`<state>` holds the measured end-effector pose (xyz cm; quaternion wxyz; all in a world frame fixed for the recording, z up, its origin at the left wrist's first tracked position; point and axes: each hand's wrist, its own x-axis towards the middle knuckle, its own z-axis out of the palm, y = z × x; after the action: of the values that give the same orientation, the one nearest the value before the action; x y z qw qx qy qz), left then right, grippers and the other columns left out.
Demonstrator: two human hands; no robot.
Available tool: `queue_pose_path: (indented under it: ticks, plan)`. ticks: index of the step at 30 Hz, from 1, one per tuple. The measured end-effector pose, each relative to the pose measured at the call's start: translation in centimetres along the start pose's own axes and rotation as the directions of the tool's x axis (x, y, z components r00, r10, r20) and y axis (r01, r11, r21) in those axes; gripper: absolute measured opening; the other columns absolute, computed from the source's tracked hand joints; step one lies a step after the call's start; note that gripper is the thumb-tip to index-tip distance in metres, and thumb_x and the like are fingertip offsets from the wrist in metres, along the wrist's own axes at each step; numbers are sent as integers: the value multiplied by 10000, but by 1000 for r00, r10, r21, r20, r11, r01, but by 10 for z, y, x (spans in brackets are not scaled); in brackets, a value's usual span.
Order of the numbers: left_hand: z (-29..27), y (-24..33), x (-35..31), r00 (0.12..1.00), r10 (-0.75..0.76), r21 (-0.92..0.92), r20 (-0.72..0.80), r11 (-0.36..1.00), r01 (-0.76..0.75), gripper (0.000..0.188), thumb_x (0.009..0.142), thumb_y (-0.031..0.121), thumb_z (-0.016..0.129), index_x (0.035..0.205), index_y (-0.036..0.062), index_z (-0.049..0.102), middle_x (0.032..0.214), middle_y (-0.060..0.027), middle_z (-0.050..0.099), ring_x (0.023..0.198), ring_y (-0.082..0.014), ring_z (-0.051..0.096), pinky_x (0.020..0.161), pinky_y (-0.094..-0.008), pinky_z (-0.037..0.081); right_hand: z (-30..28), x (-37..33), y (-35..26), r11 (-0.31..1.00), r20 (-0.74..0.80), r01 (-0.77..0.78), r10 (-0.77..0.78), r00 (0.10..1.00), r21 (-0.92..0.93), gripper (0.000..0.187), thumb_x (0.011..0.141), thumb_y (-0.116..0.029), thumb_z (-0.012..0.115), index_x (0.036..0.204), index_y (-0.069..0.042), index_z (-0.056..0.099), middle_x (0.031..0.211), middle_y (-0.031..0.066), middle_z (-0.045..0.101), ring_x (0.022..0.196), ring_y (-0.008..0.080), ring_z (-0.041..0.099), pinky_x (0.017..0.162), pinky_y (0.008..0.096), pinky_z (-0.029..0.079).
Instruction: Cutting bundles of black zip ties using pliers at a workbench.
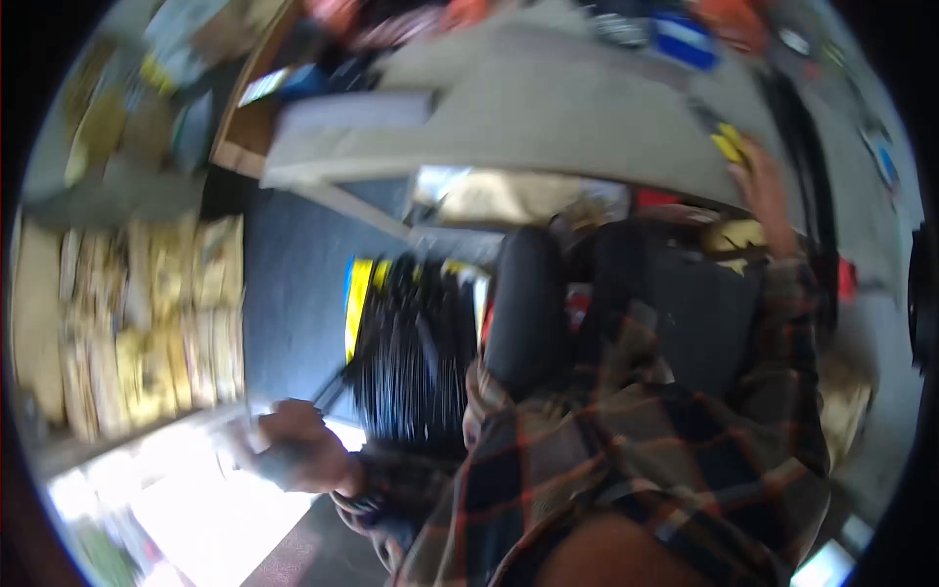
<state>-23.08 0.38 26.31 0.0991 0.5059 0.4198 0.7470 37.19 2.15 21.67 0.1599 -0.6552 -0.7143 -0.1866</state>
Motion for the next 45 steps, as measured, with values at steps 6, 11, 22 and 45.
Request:
queue_pose_path:
  ticks: [6,11,22,45]
  plan:
    - [-31,-220,-90,570,-628,652,530,732,200,430,939,229,407,1319,28,386,645,-103,476,525,-167,411,478,-325,367,-16,-54,48,901,34,-340,362,932,-270,653,801,-403,604,1291,-24,396,1312,160,429,1198,310,414,1004,412,310]
    - [10,-283,-151,482,-607,698,632,716,-13,748,890,335,496,1417,46,51,1314,-313,358,1176,-441,404,967,-454,346,-46,-94,90,680,159,-645,721,675,-348,851,752,-591,572,1338,-26,325,1392,159,330,1282,322,318,1065,445,224]
    - [137,-127,-242,188,-205,245,961,945,-219,619,840,314,569,1350,54,334,1362,-135,396,1278,-299,341,1032,-581,88,-23,-42,84,618,179,-601,757,628,-507,251,752,-239,572,822,-3,620,965,178,589,789,332,618,644,440,501]
    - [116,-143,-248,207,-168,220,964,940,-260,283,817,307,585,1047,151,640,1032,-34,639,1119,-191,514,1018,-610,35,-176,102,109,553,-405,-212,775,485,806,222,886,-217,518,841,-1,543,583,15,484,534,110,485,480,289,394]
